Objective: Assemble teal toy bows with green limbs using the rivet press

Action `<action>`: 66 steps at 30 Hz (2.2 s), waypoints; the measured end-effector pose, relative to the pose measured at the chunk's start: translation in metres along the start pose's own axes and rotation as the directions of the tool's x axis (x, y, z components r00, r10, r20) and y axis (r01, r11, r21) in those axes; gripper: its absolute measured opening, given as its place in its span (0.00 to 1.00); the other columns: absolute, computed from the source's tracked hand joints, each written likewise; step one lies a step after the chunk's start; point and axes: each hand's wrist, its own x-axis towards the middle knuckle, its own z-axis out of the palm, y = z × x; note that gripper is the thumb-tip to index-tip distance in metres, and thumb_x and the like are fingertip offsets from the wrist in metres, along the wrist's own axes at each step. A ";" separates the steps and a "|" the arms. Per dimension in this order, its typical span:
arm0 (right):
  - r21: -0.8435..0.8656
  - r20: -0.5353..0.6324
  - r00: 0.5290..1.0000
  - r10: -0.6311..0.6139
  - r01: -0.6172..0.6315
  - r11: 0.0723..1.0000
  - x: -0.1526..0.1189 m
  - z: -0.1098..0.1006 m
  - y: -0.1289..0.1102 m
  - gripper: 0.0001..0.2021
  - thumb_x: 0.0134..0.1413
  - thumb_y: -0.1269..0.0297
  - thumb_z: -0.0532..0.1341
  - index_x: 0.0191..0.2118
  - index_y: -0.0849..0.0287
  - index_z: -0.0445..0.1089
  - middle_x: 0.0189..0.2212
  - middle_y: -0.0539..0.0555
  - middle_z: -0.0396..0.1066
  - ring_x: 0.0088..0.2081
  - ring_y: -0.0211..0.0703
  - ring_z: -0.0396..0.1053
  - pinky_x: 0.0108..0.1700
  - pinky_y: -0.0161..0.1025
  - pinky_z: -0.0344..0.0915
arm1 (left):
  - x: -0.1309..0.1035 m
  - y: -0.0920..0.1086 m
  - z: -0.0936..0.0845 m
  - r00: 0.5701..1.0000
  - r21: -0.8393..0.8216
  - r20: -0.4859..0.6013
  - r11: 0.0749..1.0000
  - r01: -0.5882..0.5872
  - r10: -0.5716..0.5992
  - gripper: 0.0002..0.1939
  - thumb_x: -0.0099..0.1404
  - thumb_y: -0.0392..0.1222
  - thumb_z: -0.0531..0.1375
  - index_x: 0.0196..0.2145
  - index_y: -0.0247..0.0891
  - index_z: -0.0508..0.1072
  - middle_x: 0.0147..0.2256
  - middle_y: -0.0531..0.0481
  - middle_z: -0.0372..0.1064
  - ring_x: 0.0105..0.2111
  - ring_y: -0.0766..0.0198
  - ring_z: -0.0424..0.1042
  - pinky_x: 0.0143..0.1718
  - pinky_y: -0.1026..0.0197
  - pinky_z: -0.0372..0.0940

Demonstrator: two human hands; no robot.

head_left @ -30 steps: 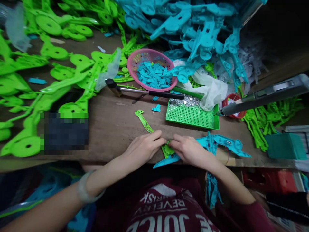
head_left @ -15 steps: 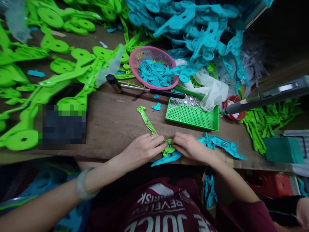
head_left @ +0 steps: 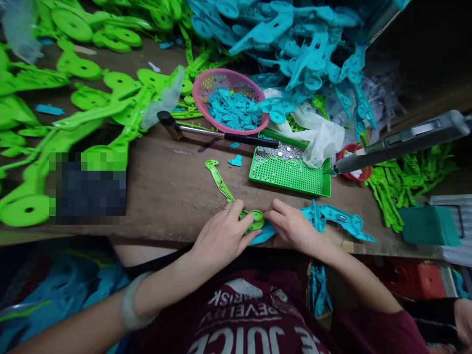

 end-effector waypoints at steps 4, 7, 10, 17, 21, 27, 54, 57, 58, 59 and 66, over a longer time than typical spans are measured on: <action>-0.029 -0.058 0.986 -0.157 0.155 0.987 -0.004 0.004 0.021 0.11 0.69 0.72 0.52 0.48 0.60 0.71 0.35 0.54 0.63 0.35 0.41 0.61 0.33 0.37 0.55 | 0.006 -0.005 -0.003 1.000 -0.018 -0.003 1.000 -0.017 0.017 0.11 0.67 0.46 0.64 0.33 0.37 0.71 0.36 0.45 0.64 0.37 0.53 0.67 0.36 0.53 0.68; -0.063 -0.076 0.978 -0.196 0.192 0.979 -0.004 0.008 0.027 0.12 0.70 0.72 0.51 0.48 0.60 0.71 0.34 0.53 0.64 0.36 0.41 0.62 0.33 0.37 0.56 | 0.007 -0.005 -0.006 0.998 -0.003 0.006 0.999 -0.055 0.055 0.10 0.68 0.45 0.64 0.33 0.37 0.71 0.35 0.45 0.65 0.39 0.51 0.66 0.36 0.53 0.65; -0.178 -0.018 0.979 -0.204 0.198 0.964 -0.004 0.009 0.024 0.10 0.71 0.70 0.52 0.48 0.60 0.71 0.37 0.56 0.66 0.40 0.43 0.63 0.30 0.36 0.55 | 0.005 -0.003 -0.006 0.996 -0.011 -0.043 0.997 -0.079 0.078 0.07 0.70 0.41 0.60 0.34 0.36 0.71 0.37 0.44 0.68 0.40 0.51 0.66 0.37 0.53 0.63; -0.317 0.077 0.969 -0.236 0.248 0.915 -0.004 -0.003 0.022 0.12 0.72 0.67 0.51 0.46 0.63 0.71 0.37 0.57 0.65 0.41 0.46 0.63 0.31 0.38 0.61 | 0.010 0.001 -0.001 0.974 -0.021 -0.016 0.973 -0.228 0.228 0.05 0.71 0.33 0.57 0.42 0.35 0.72 0.38 0.48 0.70 0.40 0.55 0.66 0.40 0.54 0.61; -0.143 -0.036 0.974 -0.223 0.216 0.966 -0.009 -0.005 0.033 0.13 0.72 0.69 0.49 0.46 0.62 0.71 0.35 0.55 0.64 0.38 0.45 0.62 0.38 0.39 0.63 | 0.020 0.004 0.001 0.963 0.076 -0.037 0.961 -0.265 0.268 0.07 0.71 0.41 0.60 0.35 0.37 0.72 0.35 0.47 0.69 0.38 0.53 0.65 0.38 0.53 0.61; 0.095 -0.123 0.984 -0.131 0.143 0.985 -0.023 -0.004 0.036 0.12 0.72 0.70 0.49 0.42 0.61 0.70 0.34 0.54 0.63 0.37 0.42 0.60 0.38 0.37 0.61 | 0.025 0.010 0.006 0.954 0.169 -0.065 0.946 -0.277 0.291 0.07 0.69 0.34 0.60 0.31 0.38 0.71 0.32 0.48 0.68 0.36 0.54 0.64 0.35 0.54 0.60; -0.062 -0.104 0.992 -0.067 0.061 0.996 -0.076 -0.016 0.040 0.13 0.70 0.74 0.50 0.53 0.61 0.67 0.42 0.58 0.64 0.44 0.45 0.60 0.44 0.40 0.64 | 0.028 0.024 0.015 0.914 0.129 -0.067 0.912 -0.389 0.400 0.12 0.71 0.41 0.60 0.48 0.32 0.74 0.34 0.48 0.71 0.36 0.54 0.67 0.38 0.53 0.62; 0.001 -0.164 0.986 -0.032 0.032 0.999 -0.076 -0.015 0.038 0.12 0.70 0.74 0.49 0.48 0.62 0.69 0.40 0.57 0.64 0.42 0.44 0.59 0.42 0.39 0.62 | 0.030 0.026 0.015 0.927 0.094 -0.023 0.924 -0.371 0.374 0.07 0.70 0.40 0.61 0.43 0.35 0.75 0.35 0.46 0.70 0.37 0.53 0.66 0.36 0.53 0.59; 0.021 -0.182 0.983 -0.020 0.024 0.999 -0.074 -0.013 0.038 0.11 0.71 0.73 0.49 0.46 0.62 0.69 0.40 0.57 0.64 0.41 0.44 0.59 0.42 0.39 0.62 | 0.030 0.026 0.016 0.929 0.069 -0.014 0.927 -0.368 0.370 0.05 0.70 0.39 0.60 0.41 0.36 0.75 0.37 0.45 0.70 0.38 0.53 0.65 0.36 0.54 0.59; 0.036 -0.203 0.979 -0.009 0.016 0.999 -0.072 -0.010 0.038 0.11 0.71 0.73 0.49 0.44 0.61 0.70 0.39 0.56 0.64 0.41 0.43 0.59 0.42 0.38 0.62 | 0.031 0.026 0.017 0.928 0.038 -0.009 0.928 -0.372 0.372 0.04 0.70 0.37 0.59 0.40 0.37 0.74 0.40 0.44 0.71 0.39 0.53 0.65 0.37 0.54 0.59; 0.015 -0.279 0.960 0.030 -0.027 1.000 -0.065 0.014 0.042 0.14 0.71 0.73 0.47 0.38 0.60 0.69 0.36 0.56 0.63 0.38 0.44 0.57 0.40 0.39 0.60 | 0.036 0.021 0.015 0.869 -0.132 0.059 0.867 -0.481 0.491 0.10 0.73 0.32 0.53 0.35 0.37 0.71 0.36 0.50 0.72 0.38 0.58 0.65 0.41 0.54 0.60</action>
